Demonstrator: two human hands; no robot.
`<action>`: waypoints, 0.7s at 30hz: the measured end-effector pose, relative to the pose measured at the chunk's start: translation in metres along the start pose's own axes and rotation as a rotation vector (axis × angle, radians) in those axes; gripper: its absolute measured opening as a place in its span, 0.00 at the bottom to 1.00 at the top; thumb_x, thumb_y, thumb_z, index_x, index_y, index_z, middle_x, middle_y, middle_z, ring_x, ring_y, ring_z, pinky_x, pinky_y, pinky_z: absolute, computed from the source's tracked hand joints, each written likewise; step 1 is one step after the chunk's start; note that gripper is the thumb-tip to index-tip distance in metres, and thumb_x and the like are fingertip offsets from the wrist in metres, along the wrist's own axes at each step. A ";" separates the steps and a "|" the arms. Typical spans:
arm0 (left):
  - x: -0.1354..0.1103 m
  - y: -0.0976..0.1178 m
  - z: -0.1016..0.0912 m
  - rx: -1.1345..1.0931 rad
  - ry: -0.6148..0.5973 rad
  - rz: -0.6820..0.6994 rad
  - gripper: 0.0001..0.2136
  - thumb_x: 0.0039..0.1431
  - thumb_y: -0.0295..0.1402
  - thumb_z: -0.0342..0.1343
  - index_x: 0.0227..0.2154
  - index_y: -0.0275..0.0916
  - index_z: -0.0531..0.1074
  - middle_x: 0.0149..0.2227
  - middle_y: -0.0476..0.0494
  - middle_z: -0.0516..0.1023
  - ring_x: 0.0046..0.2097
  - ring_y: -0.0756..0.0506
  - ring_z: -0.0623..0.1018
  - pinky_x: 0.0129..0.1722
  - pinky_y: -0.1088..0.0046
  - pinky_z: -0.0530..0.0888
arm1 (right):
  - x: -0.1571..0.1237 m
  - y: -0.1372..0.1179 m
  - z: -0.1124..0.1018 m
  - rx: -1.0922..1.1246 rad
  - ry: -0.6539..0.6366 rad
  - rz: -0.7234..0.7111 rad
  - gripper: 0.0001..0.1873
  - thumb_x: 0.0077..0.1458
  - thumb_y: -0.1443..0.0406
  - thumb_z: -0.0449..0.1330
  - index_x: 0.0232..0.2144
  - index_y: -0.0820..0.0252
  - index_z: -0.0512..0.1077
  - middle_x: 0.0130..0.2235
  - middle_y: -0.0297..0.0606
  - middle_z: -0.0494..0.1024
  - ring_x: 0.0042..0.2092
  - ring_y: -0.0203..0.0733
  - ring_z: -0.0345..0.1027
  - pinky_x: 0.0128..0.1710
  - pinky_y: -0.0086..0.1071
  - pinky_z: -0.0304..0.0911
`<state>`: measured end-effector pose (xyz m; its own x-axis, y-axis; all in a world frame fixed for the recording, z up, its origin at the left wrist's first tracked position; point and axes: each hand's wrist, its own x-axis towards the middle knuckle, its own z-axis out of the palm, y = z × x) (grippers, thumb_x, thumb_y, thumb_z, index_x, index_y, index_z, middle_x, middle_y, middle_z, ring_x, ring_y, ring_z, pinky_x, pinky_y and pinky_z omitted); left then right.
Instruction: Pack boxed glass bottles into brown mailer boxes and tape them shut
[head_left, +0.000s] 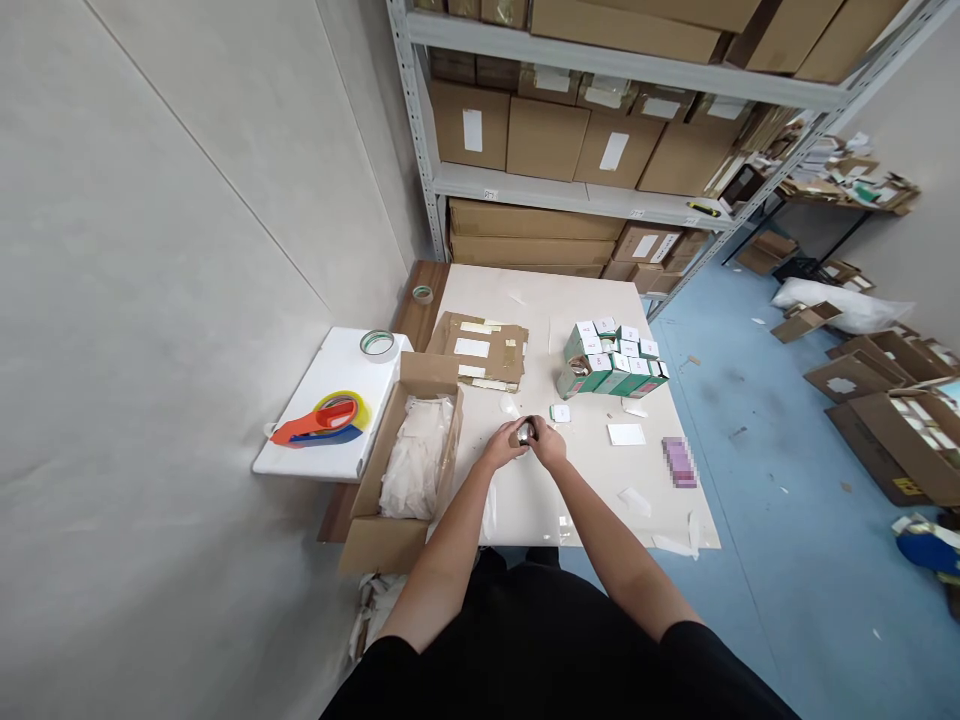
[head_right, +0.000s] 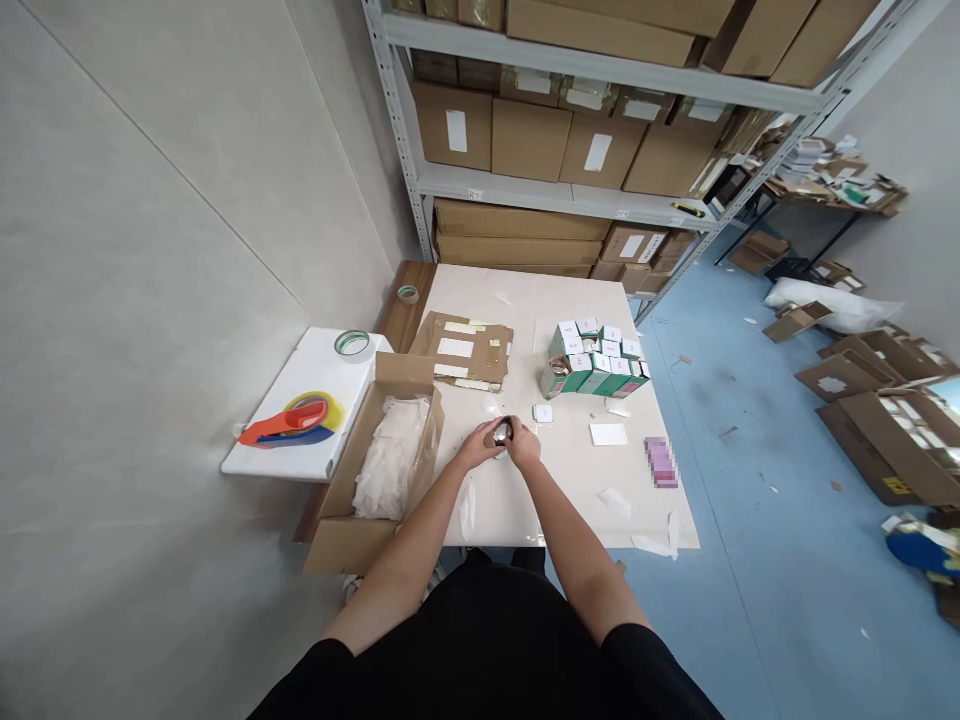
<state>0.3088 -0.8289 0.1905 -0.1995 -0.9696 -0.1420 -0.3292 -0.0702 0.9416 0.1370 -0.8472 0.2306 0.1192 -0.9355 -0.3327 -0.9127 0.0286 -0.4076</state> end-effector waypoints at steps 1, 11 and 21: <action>0.001 0.002 -0.001 -0.004 -0.004 -0.002 0.40 0.49 0.32 0.70 0.67 0.47 0.66 0.65 0.39 0.70 0.65 0.34 0.70 0.66 0.57 0.67 | 0.001 -0.001 -0.001 -0.004 0.019 -0.010 0.29 0.61 0.66 0.60 0.64 0.48 0.64 0.54 0.39 0.78 0.51 0.46 0.73 0.45 0.33 0.62; -0.001 0.005 -0.001 -0.117 0.029 0.036 0.39 0.45 0.29 0.72 0.64 0.42 0.71 0.62 0.37 0.73 0.61 0.34 0.73 0.59 0.62 0.72 | 0.030 -0.021 0.002 -0.218 -0.051 0.011 0.27 0.50 0.65 0.71 0.53 0.58 0.74 0.71 0.52 0.58 0.65 0.58 0.61 0.56 0.42 0.64; 0.014 -0.004 -0.013 0.033 0.073 -0.136 0.42 0.44 0.35 0.74 0.65 0.41 0.68 0.63 0.35 0.74 0.63 0.32 0.73 0.64 0.56 0.69 | 0.033 -0.035 -0.047 0.046 0.057 -0.138 0.21 0.37 0.63 0.73 0.37 0.59 0.74 0.58 0.52 0.75 0.58 0.54 0.70 0.50 0.37 0.68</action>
<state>0.3197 -0.8457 0.1884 -0.0842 -0.9662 -0.2435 -0.3787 -0.1950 0.9047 0.1544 -0.8958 0.2741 0.2191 -0.9499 -0.2227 -0.8703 -0.0871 -0.4848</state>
